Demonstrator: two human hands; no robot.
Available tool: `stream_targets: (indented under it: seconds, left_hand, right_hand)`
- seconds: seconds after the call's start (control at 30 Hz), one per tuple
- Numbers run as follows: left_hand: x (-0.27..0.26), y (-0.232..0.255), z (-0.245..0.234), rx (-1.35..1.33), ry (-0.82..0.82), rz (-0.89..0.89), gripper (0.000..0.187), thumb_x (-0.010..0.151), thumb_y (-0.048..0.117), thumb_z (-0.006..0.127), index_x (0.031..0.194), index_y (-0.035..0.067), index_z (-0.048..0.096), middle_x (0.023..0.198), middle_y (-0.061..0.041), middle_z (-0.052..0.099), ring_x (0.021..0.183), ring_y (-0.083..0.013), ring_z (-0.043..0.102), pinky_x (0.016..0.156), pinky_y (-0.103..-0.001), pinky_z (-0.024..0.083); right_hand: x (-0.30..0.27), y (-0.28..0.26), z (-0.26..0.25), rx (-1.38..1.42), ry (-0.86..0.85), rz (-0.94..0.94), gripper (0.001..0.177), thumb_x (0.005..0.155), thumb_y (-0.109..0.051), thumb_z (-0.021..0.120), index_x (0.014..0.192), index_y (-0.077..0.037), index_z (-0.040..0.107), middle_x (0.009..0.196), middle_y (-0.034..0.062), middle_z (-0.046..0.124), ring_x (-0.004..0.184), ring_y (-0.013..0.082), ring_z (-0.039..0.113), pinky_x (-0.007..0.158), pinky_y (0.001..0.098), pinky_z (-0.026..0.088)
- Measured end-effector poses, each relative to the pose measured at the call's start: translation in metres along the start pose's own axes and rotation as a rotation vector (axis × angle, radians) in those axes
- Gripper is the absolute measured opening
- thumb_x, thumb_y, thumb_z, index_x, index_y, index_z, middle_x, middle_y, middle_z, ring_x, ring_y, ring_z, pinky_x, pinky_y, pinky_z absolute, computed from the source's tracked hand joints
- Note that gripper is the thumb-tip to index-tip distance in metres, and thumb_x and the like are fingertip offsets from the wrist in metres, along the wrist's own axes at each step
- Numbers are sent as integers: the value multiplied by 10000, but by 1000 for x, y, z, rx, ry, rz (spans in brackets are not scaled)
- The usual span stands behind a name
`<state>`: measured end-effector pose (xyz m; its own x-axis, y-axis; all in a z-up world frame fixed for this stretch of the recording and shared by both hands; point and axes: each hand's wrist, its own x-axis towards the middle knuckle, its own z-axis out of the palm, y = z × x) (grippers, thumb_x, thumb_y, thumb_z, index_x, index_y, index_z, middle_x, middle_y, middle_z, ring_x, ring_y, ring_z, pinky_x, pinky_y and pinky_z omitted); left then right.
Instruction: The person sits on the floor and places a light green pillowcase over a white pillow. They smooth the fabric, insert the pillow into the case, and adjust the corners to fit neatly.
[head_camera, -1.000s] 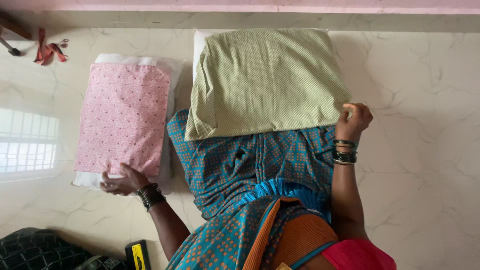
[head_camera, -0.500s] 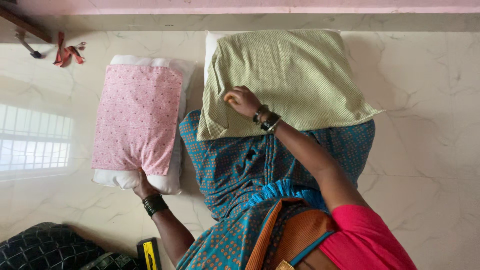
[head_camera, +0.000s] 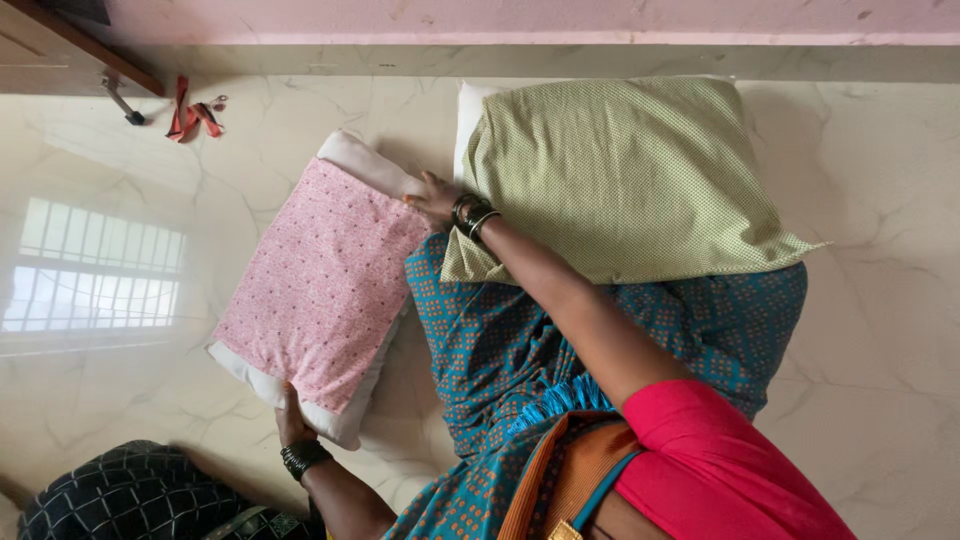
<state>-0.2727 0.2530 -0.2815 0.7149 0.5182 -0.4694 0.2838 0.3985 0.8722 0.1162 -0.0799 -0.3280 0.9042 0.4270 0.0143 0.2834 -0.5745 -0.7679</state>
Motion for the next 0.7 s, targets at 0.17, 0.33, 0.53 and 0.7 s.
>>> stream_targets:
  seconds: [0.17, 0.33, 0.53, 0.7]
  left_hand:
    - [9, 15, -2, -87, -75, 124, 859, 917, 407, 664, 1609, 47, 305, 1531, -145, 496, 1359, -331, 514, 1096, -490, 443]
    - [36, 69, 23, 48, -111, 491, 805, 923, 232, 672, 1610, 1, 322, 1514, -156, 495, 1353, -317, 506, 1132, -449, 431]
    - [68, 144, 72, -52, -171, 616, 692, 976, 119, 702, 1569, -45, 385, 1395, -181, 544, 1211, -314, 552, 1052, -443, 501]
    - [76, 172, 207, -118, -509, 577, 626, 1006, 25, 732, 1547, -76, 435, 1363, -190, 588, 1190, -305, 600, 1044, -426, 546]
  right_hand:
    - [4, -15, 21, 468, -240, 41, 821, 776, -574, 833, 1344, -31, 594, 1241, 147, 705, 1169, 289, 656, 1023, 433, 501]
    - [35, -36, 13, 495, -172, -64, 723, 723, -510, 857, 1258, -54, 691, 1166, 118, 782, 1104, 264, 740, 1044, 400, 531]
    - [11, -43, -126, 894, 75, -174, 579, 786, -390, 866, 1232, -110, 625, 1055, 41, 779, 1039, 138, 741, 924, 323, 632]
    - [-124, 59, -272, 874, 523, -124, 370, 833, -275, 895, 1064, -61, 702, 972, 40, 755, 917, 163, 730, 824, 321, 636]
